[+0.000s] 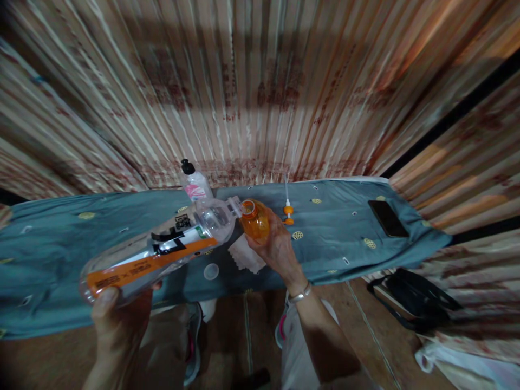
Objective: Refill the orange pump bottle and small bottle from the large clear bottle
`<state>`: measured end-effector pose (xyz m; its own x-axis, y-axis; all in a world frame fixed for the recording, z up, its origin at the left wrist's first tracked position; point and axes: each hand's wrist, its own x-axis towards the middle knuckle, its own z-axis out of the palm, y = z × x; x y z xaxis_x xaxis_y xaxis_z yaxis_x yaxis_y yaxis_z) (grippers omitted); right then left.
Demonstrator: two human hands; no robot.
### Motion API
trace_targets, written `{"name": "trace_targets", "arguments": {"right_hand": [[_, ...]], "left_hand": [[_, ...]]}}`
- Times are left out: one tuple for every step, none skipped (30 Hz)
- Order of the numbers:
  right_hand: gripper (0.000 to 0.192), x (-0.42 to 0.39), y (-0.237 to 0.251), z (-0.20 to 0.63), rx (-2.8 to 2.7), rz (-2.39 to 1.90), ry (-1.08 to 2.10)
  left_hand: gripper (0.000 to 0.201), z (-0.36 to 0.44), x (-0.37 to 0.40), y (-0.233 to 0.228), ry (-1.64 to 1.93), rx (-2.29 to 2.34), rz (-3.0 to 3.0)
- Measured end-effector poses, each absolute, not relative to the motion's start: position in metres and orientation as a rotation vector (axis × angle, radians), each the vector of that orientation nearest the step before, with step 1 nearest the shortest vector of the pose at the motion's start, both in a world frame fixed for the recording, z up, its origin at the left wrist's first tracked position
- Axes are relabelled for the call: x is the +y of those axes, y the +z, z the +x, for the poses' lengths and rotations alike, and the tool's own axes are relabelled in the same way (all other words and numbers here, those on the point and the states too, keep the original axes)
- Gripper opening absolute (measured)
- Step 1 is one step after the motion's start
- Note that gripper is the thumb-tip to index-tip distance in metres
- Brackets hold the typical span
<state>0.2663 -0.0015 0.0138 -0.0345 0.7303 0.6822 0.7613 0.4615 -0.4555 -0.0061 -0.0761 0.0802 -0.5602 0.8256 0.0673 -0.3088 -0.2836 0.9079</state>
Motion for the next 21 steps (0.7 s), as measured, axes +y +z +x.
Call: {"name": "trace_targets", "arguments": {"right_hand": [[0.078,-0.0015,0.014,0.2666,-1.771,-1.264,-0.052],[0.077,-0.0015,0.0143,0.2669,-1.775,-1.26,-0.057],[0.077,-0.0015,0.0146,0.2672,-1.78,-1.263,-0.054],[0.077,-0.0016,0.0148,0.2674,-1.783,-1.272,-0.045],[0.077,-0.0017,0.015,0.2675,-1.783,-1.282,-0.031],[0.078,-0.0018,0.0152,0.2676,-1.779,-1.29,-0.014],[0.078,-0.0019,0.0153,0.2675,-1.772,-1.293,0.004],[0.078,-0.0021,0.0154,0.2673,-1.764,-1.291,0.018],[0.078,-0.0023,0.0156,0.2671,-1.757,-1.288,0.026],[0.077,-0.0024,0.0158,0.2668,-1.754,-1.285,0.028],[0.077,-0.0025,0.016,0.2666,-1.755,-1.282,0.021],[0.077,-0.0026,0.0163,0.2663,-1.758,-1.282,0.007],[0.076,-0.0027,0.0165,0.2662,-1.762,-1.284,-0.009],[0.076,-0.0027,0.0166,0.2661,-1.766,-1.285,-0.024],[0.076,-0.0026,0.0166,0.2661,-1.768,-1.285,-0.036],[0.076,-0.0025,0.0164,0.2661,-1.769,-1.283,-0.047],[0.076,-0.0024,0.0161,0.2661,-1.77,-1.281,-0.055],[0.076,-0.0022,0.0157,0.2662,-1.771,-1.277,-0.059],[0.076,-0.0021,0.0152,0.2664,-1.77,-1.272,-0.062],[0.076,-0.0019,0.0148,0.2665,-1.768,-1.27,-0.06],[0.077,-0.0018,0.0144,0.2666,-1.767,-1.271,-0.053]], "left_hand": [[0.054,-0.0062,-0.0761,0.0803,1.919,1.189,0.714],[0.054,-0.0061,-0.0763,0.0805,1.914,1.189,0.716],[0.053,-0.0061,-0.0765,0.0808,1.909,1.19,0.715],[0.052,-0.006,-0.0767,0.0809,1.905,1.191,0.711],[0.052,-0.006,-0.0768,0.081,1.902,1.192,0.706],[0.053,-0.0059,-0.0766,0.0809,1.907,1.19,0.704],[0.055,-0.0059,-0.0763,0.0807,1.914,1.188,0.703],[0.057,-0.0058,-0.0758,0.0805,1.918,1.187,0.702],[0.058,-0.0058,-0.0754,0.0804,1.926,1.183,0.7],[0.059,-0.0056,-0.0751,0.0804,1.927,1.179,0.699],[0.059,-0.0054,-0.075,0.0806,1.924,1.178,0.697],[0.058,-0.0051,-0.0751,0.0809,1.922,1.178,0.696],[0.057,-0.0047,-0.0754,0.0814,1.913,1.18,0.697],[0.056,-0.0044,-0.0759,0.0819,1.91,1.182,0.699],[0.055,-0.004,-0.0764,0.0824,1.905,1.184,0.701],[0.054,-0.0038,-0.0769,0.0828,1.9,1.184,0.7],[0.054,-0.0036,-0.0771,0.0831,1.902,1.182,0.695],[0.054,-0.0034,-0.0772,0.0832,1.903,1.181,0.686],[0.053,-0.0033,-0.077,0.0833,1.906,1.182,0.675],[0.053,-0.0033,-0.0766,0.0834,1.909,1.185,0.667],[0.054,-0.0033,-0.0761,0.0834,1.916,1.188,0.666]]}}
